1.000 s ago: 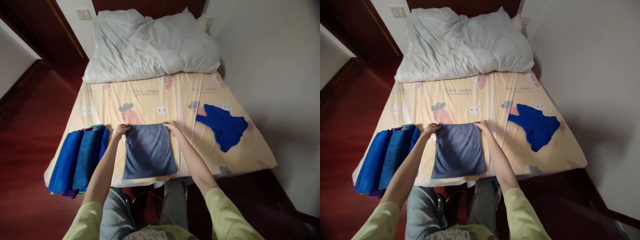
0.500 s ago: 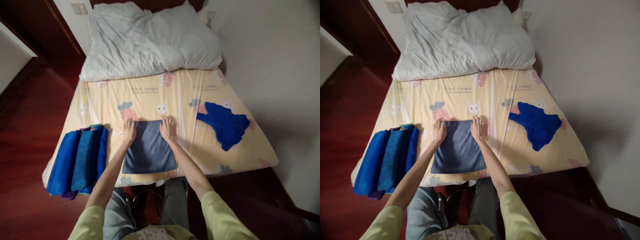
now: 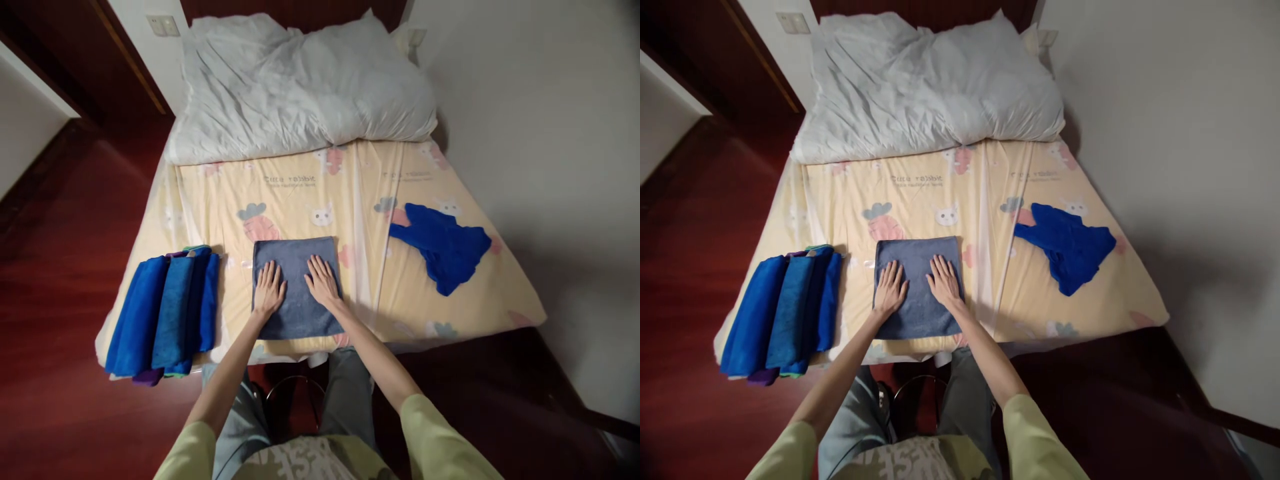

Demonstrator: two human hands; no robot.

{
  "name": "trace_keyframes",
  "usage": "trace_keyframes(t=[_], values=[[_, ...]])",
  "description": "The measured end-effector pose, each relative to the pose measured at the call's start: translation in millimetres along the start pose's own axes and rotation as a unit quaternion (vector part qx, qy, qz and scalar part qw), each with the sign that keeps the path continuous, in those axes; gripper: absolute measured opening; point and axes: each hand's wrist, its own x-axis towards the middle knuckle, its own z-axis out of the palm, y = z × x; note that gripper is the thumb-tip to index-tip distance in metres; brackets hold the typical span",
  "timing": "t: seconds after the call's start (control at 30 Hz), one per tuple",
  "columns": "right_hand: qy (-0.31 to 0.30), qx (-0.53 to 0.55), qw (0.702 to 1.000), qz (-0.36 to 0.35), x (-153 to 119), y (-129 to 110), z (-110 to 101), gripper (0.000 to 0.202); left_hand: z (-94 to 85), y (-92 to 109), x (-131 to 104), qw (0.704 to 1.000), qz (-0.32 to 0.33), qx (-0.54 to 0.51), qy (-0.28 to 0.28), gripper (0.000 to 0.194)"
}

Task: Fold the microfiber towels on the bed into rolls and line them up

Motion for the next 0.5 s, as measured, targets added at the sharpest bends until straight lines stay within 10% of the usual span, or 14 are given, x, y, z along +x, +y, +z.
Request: trace_keyframes(t=[0.5], values=[[-0.002, 0.073, 0.996, -0.043, -171.2, 10.9, -28.5, 0.054, -25.6, -11.7, -176.3, 0.999, 0.037, -0.01, -0.034, 0.059]])
